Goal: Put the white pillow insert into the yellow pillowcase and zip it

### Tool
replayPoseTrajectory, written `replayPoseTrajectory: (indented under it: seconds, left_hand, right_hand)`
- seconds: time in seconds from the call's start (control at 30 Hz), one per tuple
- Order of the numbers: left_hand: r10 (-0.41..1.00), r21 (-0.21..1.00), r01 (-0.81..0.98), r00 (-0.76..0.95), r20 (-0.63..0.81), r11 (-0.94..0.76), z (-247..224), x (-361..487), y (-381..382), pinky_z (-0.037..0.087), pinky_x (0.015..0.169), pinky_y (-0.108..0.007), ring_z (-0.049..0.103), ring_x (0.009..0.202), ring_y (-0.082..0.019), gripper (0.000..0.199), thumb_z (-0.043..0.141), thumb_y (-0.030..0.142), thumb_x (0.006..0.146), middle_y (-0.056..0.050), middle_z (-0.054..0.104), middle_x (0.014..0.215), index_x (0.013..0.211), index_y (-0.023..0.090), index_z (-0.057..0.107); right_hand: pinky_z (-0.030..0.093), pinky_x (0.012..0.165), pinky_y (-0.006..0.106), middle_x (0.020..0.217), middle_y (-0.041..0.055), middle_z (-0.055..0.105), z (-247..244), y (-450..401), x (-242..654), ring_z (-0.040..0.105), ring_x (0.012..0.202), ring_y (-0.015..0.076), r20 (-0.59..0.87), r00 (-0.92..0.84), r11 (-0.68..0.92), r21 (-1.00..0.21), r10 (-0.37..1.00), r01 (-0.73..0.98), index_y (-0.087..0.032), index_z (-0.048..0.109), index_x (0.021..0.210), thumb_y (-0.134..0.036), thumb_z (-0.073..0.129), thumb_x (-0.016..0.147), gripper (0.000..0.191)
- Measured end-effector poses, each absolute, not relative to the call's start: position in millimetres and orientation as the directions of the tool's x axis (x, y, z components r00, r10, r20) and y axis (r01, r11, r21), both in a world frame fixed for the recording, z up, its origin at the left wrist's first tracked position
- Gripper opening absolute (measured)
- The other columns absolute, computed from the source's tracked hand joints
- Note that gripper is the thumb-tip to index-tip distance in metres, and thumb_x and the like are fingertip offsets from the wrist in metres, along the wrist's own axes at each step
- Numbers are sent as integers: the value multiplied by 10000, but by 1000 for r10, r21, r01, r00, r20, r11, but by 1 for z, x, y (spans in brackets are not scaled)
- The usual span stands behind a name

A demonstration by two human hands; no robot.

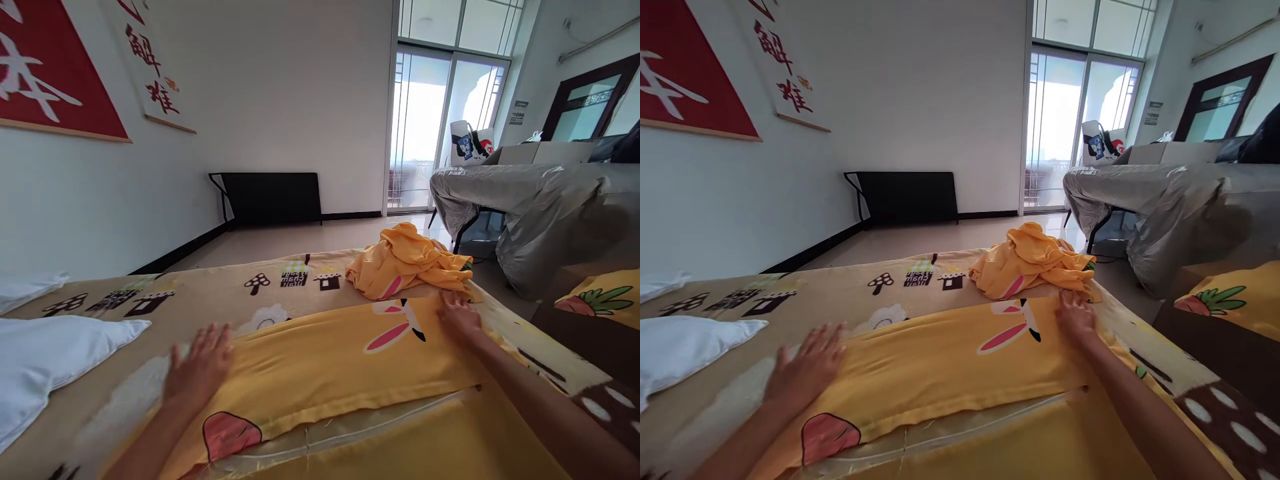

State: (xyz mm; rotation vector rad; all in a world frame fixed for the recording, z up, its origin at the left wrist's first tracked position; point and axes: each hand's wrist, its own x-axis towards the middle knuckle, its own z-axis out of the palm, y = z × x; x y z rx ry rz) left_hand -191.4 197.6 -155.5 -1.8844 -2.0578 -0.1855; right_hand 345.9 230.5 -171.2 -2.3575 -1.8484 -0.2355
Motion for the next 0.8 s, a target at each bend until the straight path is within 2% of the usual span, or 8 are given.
replayPoseTrajectory:
  seconds: [0.07, 0.13, 0.17, 0.23, 0.33, 0.57, 0.7, 0.8]
  left_hand:
    - [952, -136, 989, -6, 305, 50, -144, -141, 198, 107, 1082, -617, 214, 1394, -294, 577, 188, 249, 889, -152, 268, 1502, 1443, 109, 273]
    - [975, -33, 997, 79, 207, -74, -141, -88, 200, 117, 1096, -594, 200, 1402, -270, 581, 190, 231, 888, -130, 236, 1516, 1454, 111, 239]
    - [975, -14, 990, 142, 172, -141, -143, -62, 201, 137, 1108, -562, 212, 1401, -245, 569, 202, 236, 888, -98, 257, 1512, 1445, 149, 279]
    - [971, 20, 977, 207, 122, -211, -152, -22, 203, 175, 1121, -506, 232, 1397, -220, 566, 258, 252, 879, -73, 277, 1506, 1437, 177, 306]
    - [972, 57, 972, 223, 75, -228, -170, 1, 210, 210, 1116, -493, 238, 1396, -211, 560, 255, 289, 888, -64, 262, 1511, 1436, 184, 307]
    - [992, 67, 992, 106, 71, -111, -176, -93, 218, 155, 1124, -518, 180, 1414, -221, 595, 209, 479, 907, -40, 213, 1532, 1444, 234, 281]
    - [993, 10, 996, -86, 81, 85, -180, -164, 208, 183, 1095, -554, 190, 1407, -271, 622, 261, 492, 887, -91, 222, 1527, 1444, 217, 285]
    - [989, -50, 995, -83, 123, 89, -185, -204, 194, 216, 1061, -589, 261, 1377, -300, 538, 324, 439, 866, -102, 337, 1480, 1350, 248, 460]
  right_hand:
    - [252, 1027, 533, 1493, 206, 254, -162, 225, 300, 273, 1355, 353, 274, 164, -143, -93, 948, 985, -128, 293, 1453, -170, 336, 873, 583]
    - [192, 1074, 508, 1501, 205, 232, -159, 219, 247, 203, 1387, 328, 248, -90, 145, -212, 964, 966, -68, 287, 1445, -153, 327, 861, 591]
    - [180, 1103, 439, 1506, 174, 244, -160, 217, 220, 189, 1399, 278, 229, -198, 250, -230, 953, 941, -73, 286, 1445, -187, 350, 861, 598]
    - [176, 1118, 371, 1512, 138, 249, -166, 214, 174, 204, 1399, 224, 198, -297, 342, -258, 934, 903, -98, 275, 1450, -254, 381, 864, 616]
    - [166, 1123, 375, 1516, 83, 262, -177, 215, 141, 202, 1401, 188, 153, -371, 401, -288, 916, 870, -173, 284, 1451, -325, 343, 897, 578]
    - [120, 1130, 405, 1532, 66, 216, -183, 229, 251, 158, 1413, 177, 72, -345, 350, -303, 936, 887, -215, 287, 1454, -455, 262, 931, 576]
    - [105, 1136, 394, 1540, 46, 189, -190, 219, 337, 130, 1419, 167, 60, -217, 224, -159, 974, 961, -246, 258, 1464, -496, 221, 932, 589]
    - [142, 1125, 413, 1544, 43, 171, -191, 207, 371, 148, 1416, 182, 66, -84, 88, -70, 994, 994, -255, 243, 1467, -487, 224, 930, 585]
